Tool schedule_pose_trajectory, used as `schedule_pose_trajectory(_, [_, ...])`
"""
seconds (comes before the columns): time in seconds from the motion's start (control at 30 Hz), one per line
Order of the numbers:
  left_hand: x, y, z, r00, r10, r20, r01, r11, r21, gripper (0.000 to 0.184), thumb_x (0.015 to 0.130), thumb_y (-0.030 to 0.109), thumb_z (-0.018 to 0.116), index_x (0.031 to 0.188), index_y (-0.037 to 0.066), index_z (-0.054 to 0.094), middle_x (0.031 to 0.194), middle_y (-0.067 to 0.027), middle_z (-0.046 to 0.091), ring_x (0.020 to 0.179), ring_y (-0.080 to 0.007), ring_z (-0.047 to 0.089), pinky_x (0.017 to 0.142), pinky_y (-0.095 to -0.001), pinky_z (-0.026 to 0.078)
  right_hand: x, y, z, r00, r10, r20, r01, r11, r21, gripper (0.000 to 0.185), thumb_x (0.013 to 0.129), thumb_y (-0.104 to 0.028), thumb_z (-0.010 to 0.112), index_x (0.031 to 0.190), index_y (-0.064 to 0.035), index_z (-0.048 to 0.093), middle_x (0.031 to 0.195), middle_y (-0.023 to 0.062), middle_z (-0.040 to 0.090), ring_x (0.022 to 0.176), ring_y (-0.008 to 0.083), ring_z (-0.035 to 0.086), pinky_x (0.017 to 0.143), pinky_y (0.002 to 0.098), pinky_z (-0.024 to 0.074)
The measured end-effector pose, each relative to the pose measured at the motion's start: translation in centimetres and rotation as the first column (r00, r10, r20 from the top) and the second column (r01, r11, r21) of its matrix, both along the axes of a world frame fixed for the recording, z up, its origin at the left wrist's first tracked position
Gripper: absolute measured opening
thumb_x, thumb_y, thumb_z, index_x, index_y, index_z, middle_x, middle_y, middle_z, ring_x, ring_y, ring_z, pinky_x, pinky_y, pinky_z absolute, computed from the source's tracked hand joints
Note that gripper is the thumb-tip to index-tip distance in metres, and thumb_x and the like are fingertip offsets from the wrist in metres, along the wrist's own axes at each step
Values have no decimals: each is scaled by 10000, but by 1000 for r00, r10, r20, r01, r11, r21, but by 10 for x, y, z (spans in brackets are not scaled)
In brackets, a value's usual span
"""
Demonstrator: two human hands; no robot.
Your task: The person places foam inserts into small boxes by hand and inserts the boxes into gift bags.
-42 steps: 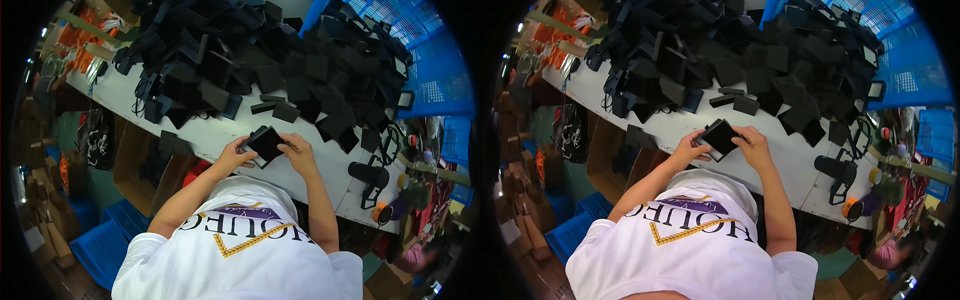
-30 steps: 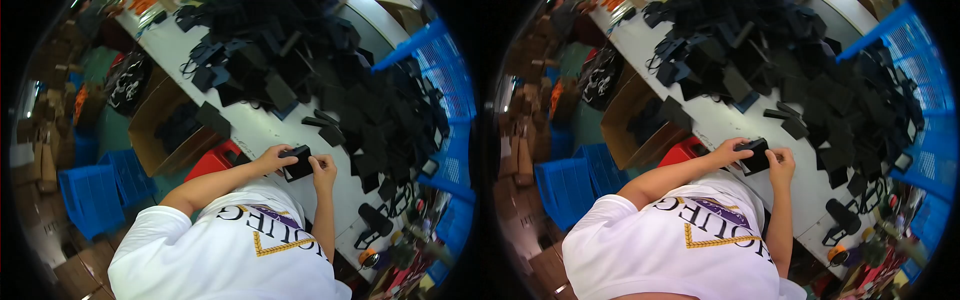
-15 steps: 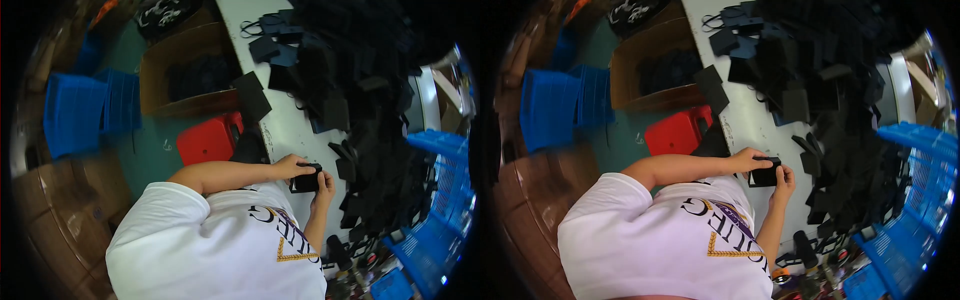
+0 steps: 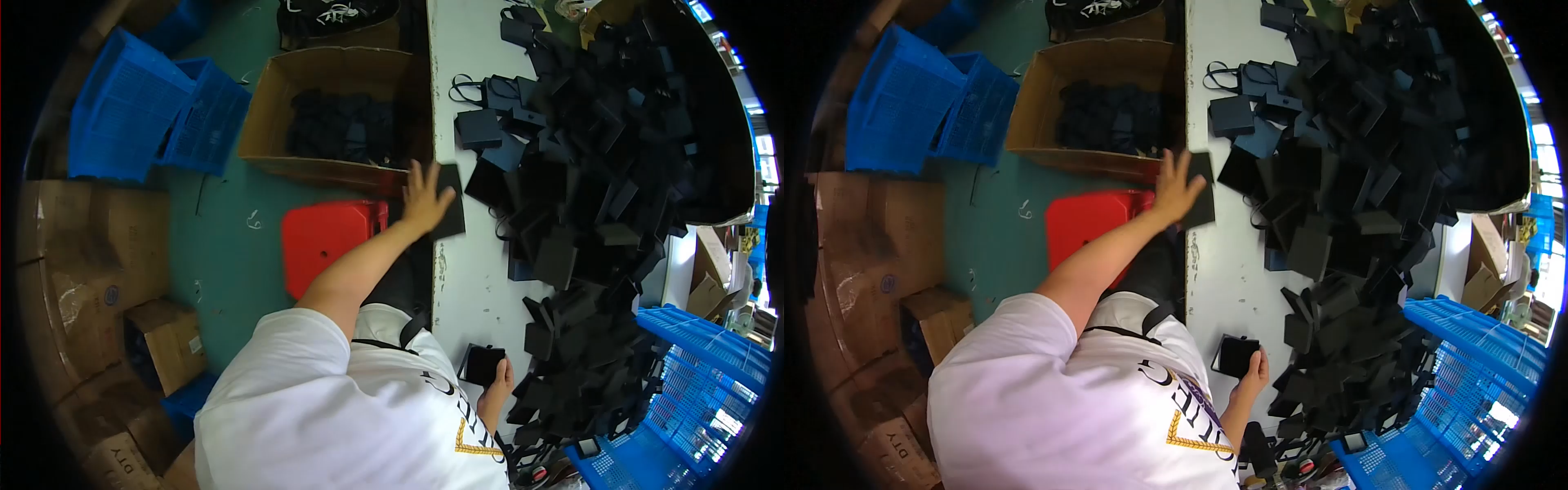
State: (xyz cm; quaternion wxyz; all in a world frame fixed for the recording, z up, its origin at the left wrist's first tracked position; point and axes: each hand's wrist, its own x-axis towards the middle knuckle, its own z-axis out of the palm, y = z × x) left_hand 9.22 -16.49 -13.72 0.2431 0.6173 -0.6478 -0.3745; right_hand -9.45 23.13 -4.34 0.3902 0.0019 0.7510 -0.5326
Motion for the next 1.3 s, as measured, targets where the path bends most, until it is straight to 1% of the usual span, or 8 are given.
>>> schedule_pose_trajectory(0.1, [-43, 46, -2, 959, -181, 218, 216, 964, -153, 854, 930, 466, 643, 1598, 128, 231, 1630, -350, 0, 1503, -554, 7, 1177, -689, 111, 4, -9, 18, 1000, -14, -10, 14, 1000, -2, 412, 1011, -247, 649, 1338, 0, 615, 1204, 97, 682, 1008, 179, 686, 892, 309, 559])
schedule_pose_trajectory(0.43, [-84, 143, 60, 724, -681, 109, 583, 688, 432, 934, 870, 434, 705, 1626, 231, 195, 1621, -344, -168, 1509, -532, -129, 1133, -751, 35, -3, -24, 36, 990, -123, -65, 117, 989, -93, 420, 1012, -159, 630, 1403, -13, 583, 1297, 122, 648, 1169, 170, 604, 1049, 306, 447])
schedule_pose_trajectory(0.53, [-67, 138, 60, 778, -628, 4, 572, 712, 408, 836, 867, 435, 696, 1584, 223, 324, 1639, -325, -119, 1521, -522, -52, 1121, -768, 88, -11, -34, 42, 962, -97, -256, 70, 991, -111, 409, 1032, -232, 609, 1369, -2, 617, 1249, 89, 664, 1118, 139, 588, 1014, 284, 432])
schedule_pose_trajectory(0.63, [-41, 130, 52, 778, -618, -113, 624, 738, 258, 850, 876, 430, 725, 1577, 162, 325, 1631, -344, 105, 1507, -490, 202, 1184, -576, 260, -3, -53, 67, 935, -62, -350, 61, 998, -13, 415, 1038, -263, 604, 1355, 4, 628, 1219, 70, 678, 1088, 112, 581, 984, 261, 430])
schedule_pose_trajectory(0.73, [-31, 115, 96, 647, -543, -536, 759, 384, 526, 863, 891, 460, 730, 1574, 126, 321, 1609, -295, 253, 1450, -416, 368, 1159, -458, 360, 7, -62, 63, 947, -109, -301, 80, 991, -105, 376, 1037, -228, 603, 1324, 11, 648, 1254, 83, 684, 1146, 131, 592, 1025, 264, 426])
schedule_pose_trajectory(0.87, [-50, 125, 152, 486, -241, -840, 871, 47, 490, 754, 932, 291, 725, 1556, 92, 352, 1473, -141, 467, 1233, -235, 570, 919, -335, 568, 29, -94, 79, 934, -74, -350, 52, 996, -72, 241, 1019, -186, 617, 1167, -17, 704, 1158, 110, 713, 1098, 163, 626, 972, 297, 466])
schedule_pose_trajectory(1.0, [-74, 134, 158, 550, -105, -829, 833, 148, 534, 580, 950, 88, 654, 1496, 88, 461, 1322, -72, 578, 1082, -149, 650, 832, -285, 594, 29, -109, 87, 520, -78, -850, 43, 997, -65, 103, 937, -102, 695, 1001, -22, 700, 991, 110, 697, 896, 206, 650, 830, 320, 504])
schedule_pose_trajectory(1.3, [-79, 135, 172, 547, -4, -837, 812, 245, 530, 666, 937, 131, 738, 1512, 16, 423, 1379, -105, 562, 1221, -166, 563, 1073, -297, 447, 29, -95, 108, 792, -148, -592, 106, 989, -105, 80, 855, -12, 747, 913, 9, 695, 858, 85, 633, 709, 167, 591, 637, 282, 469])
